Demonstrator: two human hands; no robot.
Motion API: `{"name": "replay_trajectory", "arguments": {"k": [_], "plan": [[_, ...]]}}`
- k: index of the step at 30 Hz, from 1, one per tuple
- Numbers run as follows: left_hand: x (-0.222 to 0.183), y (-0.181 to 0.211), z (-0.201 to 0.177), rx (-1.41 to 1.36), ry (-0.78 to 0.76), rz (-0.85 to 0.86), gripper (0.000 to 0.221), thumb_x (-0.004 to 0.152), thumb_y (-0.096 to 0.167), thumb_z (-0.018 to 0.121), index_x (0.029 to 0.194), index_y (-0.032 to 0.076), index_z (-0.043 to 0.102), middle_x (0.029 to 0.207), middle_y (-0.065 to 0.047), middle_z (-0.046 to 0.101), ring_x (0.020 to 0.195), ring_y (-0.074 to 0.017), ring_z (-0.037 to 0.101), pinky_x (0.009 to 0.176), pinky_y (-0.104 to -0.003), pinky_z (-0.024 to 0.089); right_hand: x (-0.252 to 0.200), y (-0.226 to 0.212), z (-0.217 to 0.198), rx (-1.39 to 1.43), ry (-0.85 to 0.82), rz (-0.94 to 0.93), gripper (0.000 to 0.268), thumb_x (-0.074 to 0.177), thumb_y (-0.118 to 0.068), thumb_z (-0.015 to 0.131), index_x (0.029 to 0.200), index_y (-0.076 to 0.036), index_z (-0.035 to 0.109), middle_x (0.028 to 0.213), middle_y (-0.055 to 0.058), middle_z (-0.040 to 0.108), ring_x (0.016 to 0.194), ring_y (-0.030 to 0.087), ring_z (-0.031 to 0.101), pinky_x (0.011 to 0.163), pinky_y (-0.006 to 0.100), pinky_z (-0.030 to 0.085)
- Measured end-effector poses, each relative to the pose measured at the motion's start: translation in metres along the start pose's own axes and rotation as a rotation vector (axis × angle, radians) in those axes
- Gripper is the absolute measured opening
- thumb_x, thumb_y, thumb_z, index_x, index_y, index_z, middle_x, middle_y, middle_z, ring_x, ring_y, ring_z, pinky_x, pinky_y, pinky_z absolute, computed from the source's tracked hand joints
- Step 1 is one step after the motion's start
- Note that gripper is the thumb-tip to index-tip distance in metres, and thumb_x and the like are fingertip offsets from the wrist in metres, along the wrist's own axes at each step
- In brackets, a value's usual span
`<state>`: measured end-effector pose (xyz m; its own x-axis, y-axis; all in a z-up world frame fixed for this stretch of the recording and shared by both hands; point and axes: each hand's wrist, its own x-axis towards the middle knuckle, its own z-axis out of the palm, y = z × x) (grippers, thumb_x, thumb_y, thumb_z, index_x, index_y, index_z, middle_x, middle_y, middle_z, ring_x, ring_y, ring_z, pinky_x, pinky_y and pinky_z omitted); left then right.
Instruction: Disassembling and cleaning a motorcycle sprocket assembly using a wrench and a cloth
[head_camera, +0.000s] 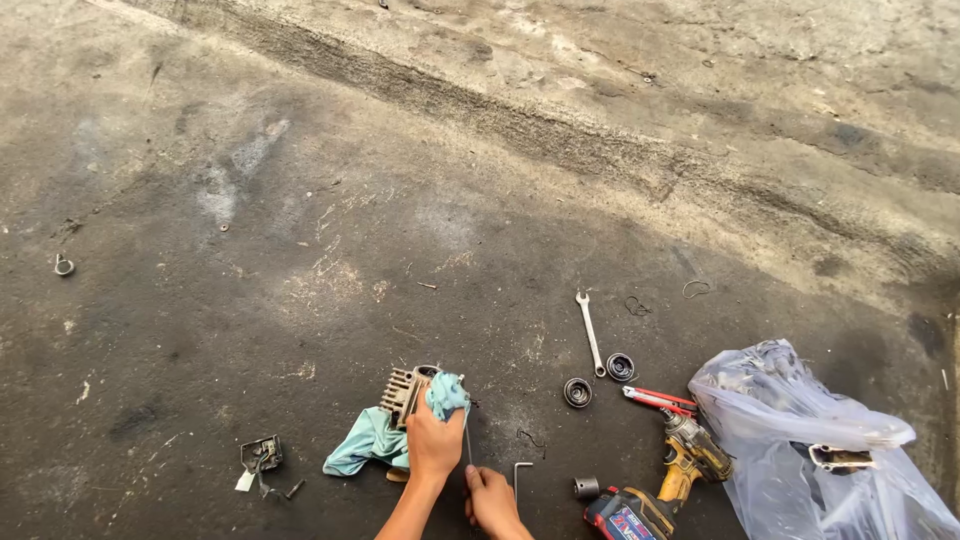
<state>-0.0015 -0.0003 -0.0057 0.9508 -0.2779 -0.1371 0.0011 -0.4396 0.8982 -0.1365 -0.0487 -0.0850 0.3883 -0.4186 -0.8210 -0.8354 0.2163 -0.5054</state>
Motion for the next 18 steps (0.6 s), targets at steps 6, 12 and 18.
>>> {"name": "replay_trajectory", "arguments": {"k": [6,12,18], "plan": [[0.002,-0.015,0.004,0.054,-0.005,0.059,0.039,0.080,0.022,0.067,0.118,0.010,0.067,0.086,-0.013,0.081,0.076,-0.0396,0.076,0.065,-0.045,0.057,-0.015,0.017,0.002,0.447,-0.109,-0.316,0.070,0.092,-0.003,0.061,0.155,-0.001,0.034,0.066,0.014,0.067,0.051,0.015,0.059,0.045,0.025,0.046],[0.005,-0.036,0.012,-0.038,-0.031,0.144,0.044,0.080,0.018,0.065,0.122,0.004,0.066,0.090,-0.014,0.082,0.076,-0.0344,0.078,0.066,-0.040,0.058,-0.042,-0.025,0.015,0.628,0.039,-0.430,0.049,0.088,0.011,0.065,0.137,0.002,0.066,0.071,0.014,0.070,0.046,0.016,0.058,0.039,0.026,0.047],[0.003,-0.033,0.011,-0.030,-0.063,0.062,0.038,0.079,0.032,0.067,0.110,0.011,0.068,0.069,-0.012,0.077,0.053,-0.0325,0.071,0.051,-0.043,0.053,-0.087,-0.123,-0.023,0.153,0.478,-0.749,0.025,0.084,-0.002,0.065,0.104,-0.009,0.079,0.049,0.001,0.065,0.042,0.009,0.055,0.041,0.027,0.045]]}}
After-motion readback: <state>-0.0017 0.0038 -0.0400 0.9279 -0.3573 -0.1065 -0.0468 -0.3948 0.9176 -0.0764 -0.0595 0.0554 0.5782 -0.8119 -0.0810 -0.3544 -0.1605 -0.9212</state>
